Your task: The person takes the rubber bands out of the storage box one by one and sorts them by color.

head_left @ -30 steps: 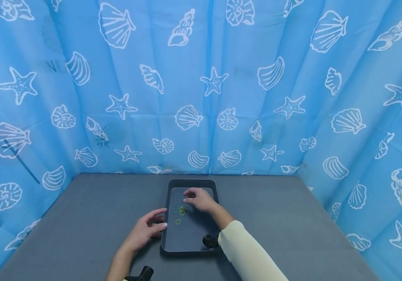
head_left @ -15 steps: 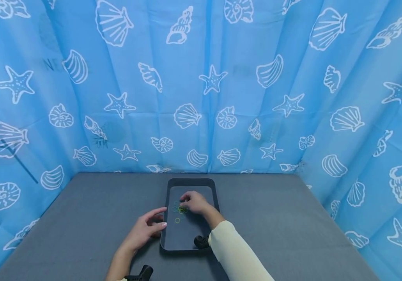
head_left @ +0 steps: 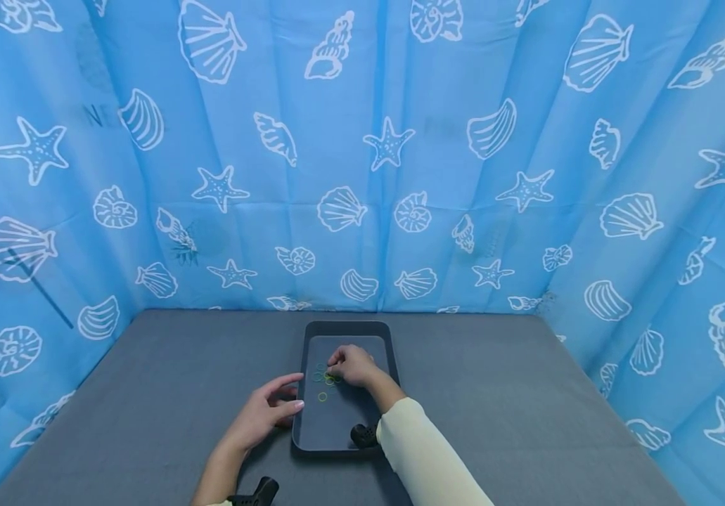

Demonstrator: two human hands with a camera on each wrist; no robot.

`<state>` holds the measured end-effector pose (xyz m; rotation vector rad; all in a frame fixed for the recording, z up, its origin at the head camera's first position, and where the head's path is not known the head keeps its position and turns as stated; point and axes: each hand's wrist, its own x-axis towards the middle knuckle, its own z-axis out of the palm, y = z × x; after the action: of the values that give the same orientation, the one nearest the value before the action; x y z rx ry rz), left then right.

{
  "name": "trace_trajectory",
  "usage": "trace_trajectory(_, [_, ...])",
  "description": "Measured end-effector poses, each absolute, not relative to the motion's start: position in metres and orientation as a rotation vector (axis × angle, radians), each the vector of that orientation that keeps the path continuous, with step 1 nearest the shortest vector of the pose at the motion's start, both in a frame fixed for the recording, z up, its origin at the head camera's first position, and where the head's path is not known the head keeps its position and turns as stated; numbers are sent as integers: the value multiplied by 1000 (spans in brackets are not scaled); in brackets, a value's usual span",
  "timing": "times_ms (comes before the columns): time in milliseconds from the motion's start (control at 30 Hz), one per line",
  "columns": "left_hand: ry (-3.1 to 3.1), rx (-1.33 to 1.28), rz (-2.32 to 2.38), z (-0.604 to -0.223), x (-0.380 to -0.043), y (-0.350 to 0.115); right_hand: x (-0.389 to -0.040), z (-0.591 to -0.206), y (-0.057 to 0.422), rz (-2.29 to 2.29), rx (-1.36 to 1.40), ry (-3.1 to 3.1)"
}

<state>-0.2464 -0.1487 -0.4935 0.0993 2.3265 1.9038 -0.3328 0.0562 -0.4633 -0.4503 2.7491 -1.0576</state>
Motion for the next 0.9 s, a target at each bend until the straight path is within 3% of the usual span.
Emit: trace_trajectory(900, [2333,105,1905,-494,-247,-149,-335,-464,57,-1001,-460,2756])
